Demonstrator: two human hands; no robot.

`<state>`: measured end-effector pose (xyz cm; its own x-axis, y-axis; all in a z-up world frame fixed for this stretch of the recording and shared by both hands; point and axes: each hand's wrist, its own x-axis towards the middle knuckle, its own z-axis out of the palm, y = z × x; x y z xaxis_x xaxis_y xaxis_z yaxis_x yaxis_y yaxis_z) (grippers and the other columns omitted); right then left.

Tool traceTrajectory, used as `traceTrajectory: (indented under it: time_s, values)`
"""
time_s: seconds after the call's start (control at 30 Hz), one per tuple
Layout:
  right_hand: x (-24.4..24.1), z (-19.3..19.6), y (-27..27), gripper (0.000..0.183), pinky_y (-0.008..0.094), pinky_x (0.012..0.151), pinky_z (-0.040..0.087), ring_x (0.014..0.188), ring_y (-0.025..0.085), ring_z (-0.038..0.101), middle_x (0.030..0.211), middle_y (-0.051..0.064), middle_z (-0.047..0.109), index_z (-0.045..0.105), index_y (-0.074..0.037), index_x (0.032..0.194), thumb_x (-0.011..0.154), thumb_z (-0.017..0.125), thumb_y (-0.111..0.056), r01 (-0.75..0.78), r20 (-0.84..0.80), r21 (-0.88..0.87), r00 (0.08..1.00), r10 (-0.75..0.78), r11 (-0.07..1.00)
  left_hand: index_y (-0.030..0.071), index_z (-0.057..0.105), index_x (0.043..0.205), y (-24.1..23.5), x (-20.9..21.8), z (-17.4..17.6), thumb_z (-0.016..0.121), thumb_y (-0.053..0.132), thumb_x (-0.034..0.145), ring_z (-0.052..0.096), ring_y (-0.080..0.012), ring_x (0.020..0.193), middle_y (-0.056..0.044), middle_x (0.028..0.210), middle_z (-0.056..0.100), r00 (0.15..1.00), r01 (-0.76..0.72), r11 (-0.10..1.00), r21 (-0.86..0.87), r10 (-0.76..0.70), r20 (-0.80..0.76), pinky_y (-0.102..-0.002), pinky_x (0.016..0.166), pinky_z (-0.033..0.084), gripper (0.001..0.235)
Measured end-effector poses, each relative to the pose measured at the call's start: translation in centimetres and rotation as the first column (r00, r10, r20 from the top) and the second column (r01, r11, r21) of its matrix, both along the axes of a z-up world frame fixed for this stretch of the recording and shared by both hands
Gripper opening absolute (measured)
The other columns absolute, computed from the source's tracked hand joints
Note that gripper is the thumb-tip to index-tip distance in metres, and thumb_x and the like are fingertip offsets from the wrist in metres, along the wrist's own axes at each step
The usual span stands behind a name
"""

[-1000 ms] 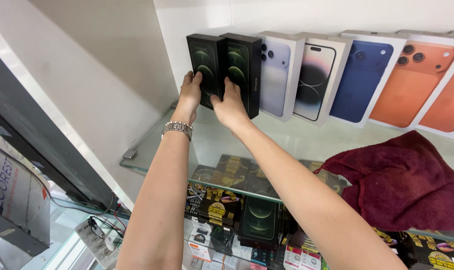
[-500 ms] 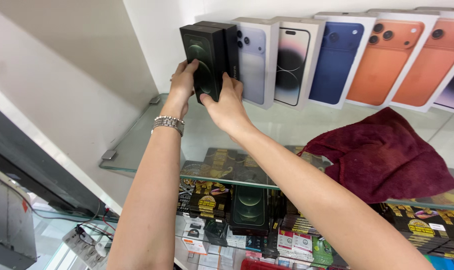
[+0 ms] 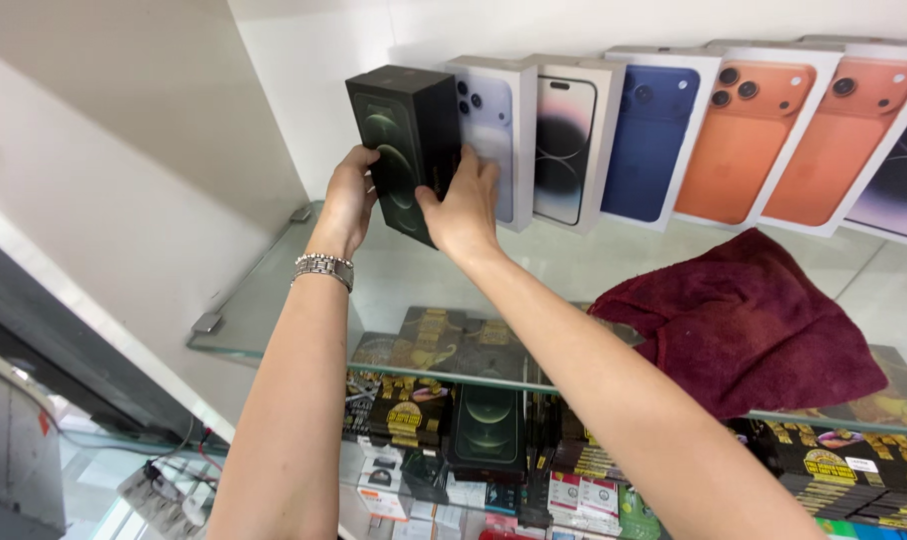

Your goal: The person removes several iPhone boxes from a glass shelf, wipes the shelf surface with a maroon cloth, and then places the boxes back. The person repeats this process for multiple boxes and different sections of the shelf.

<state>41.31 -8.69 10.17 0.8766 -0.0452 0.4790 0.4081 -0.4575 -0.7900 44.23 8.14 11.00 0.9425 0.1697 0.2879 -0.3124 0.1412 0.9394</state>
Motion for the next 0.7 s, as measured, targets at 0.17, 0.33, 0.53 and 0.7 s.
traceTrajectory:
  time_s: [0.17,0.33,0.53,0.7]
  values:
    - [-3.3,1.3,-0.8,0.076,0.046,0.109,0.041,0.128,0.042,0.047,0.137,0.024,0.044,0.041,0.001,0.146,0.086,0.078,-0.027,-0.062,0.181,-0.026,0.981,0.066,0.998,0.010,0.064,0.103,0.0,-6.7,1.3,0.051,0.025,0.098,0.060,-0.0140,0.097,-0.001,0.103,0.065,0.994,-0.045,0.994,0.103,0.034,0.107,-0.034,0.089,0.051,0.021]
    - [-10.1,4.0,-1.8,0.069,0.040,0.094,0.053,0.106,0.030,0.063,0.128,0.020,0.052,0.050,0.001,0.138,0.088,0.075,-0.040,-0.285,0.207,-0.042,0.935,0.288,0.957,0.006,0.062,0.097,0.4,-17.1,2.2,0.059,0.031,0.105,0.064,-0.0102,0.086,0.000,0.093,0.063,0.958,-0.230,0.964,0.137,0.199,0.207,-0.028,0.077,0.056,0.026]
    - [-20.1,3.9,-1.5,0.063,0.031,0.071,0.060,0.084,0.017,0.068,0.119,0.012,0.063,0.055,0.001,0.128,0.087,0.072,-0.044,-0.592,0.035,0.051,0.806,0.591,0.804,0.009,0.067,0.101,0.1,-31.1,0.3,0.059,0.034,0.102,0.057,-0.0037,0.073,0.005,0.086,0.061,0.853,-0.517,0.850,0.106,0.500,0.149,-0.021,0.059,0.045,0.026]
    - [-25.4,-1.8,-0.5,0.065,0.028,0.075,0.062,0.091,0.014,0.070,0.117,0.012,0.066,0.050,0.002,0.133,0.089,0.070,-0.042,-0.762,-0.159,0.225,0.585,0.795,0.607,0.006,0.061,0.099,0.1,-40.2,-5.3,0.062,0.033,0.103,0.051,-0.0008,0.074,0.005,0.084,0.054,0.781,-0.623,0.763,0.171,0.618,0.090,-0.020,0.055,0.042,0.028]
